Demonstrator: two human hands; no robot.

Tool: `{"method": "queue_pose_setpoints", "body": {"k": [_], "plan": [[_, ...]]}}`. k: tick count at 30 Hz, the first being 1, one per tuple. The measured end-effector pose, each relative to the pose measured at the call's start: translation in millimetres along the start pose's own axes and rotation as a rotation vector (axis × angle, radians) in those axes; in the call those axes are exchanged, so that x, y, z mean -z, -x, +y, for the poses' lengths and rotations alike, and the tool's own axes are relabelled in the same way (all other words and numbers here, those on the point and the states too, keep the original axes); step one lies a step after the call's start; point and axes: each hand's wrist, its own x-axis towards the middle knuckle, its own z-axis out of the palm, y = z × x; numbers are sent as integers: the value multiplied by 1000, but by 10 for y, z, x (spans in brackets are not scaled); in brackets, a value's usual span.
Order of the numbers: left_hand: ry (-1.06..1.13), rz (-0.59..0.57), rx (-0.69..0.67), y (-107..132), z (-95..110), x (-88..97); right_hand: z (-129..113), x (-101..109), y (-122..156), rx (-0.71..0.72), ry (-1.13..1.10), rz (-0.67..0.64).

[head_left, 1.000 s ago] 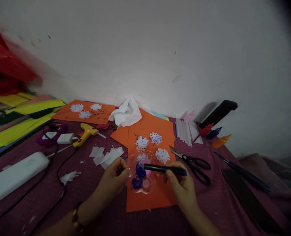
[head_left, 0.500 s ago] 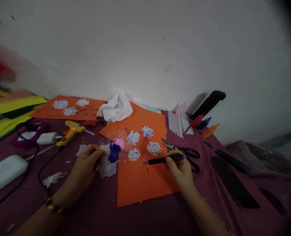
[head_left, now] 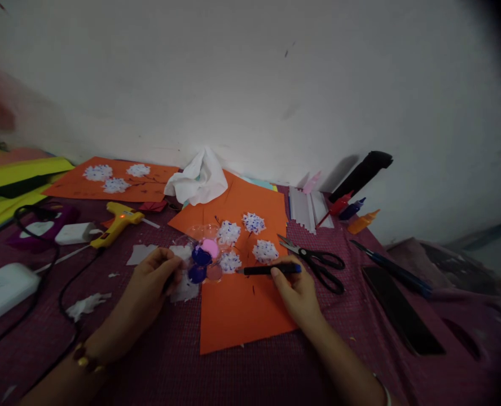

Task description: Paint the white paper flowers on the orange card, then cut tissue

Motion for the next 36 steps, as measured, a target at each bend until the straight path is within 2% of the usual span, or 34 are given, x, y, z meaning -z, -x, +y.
{"method": "queue_pose_setpoints", "body": {"k": [11, 18, 25, 30, 36], "plan": [[90, -38, 40, -54, -135, 51, -87, 138, -9, 63, 159, 15], [57, -24, 29, -46, -109, 39, -148, 189, -34, 45, 174, 34], [74, -40, 39, -57, -133, 44, -50, 222, -24, -90, -84, 85], [87, -58, 54, -53, -152, 43, 15, 174, -36, -74, -68, 93], [95, -58, 48, -34, -124, 30, -66, 192, -42, -80, -152, 162]]}}
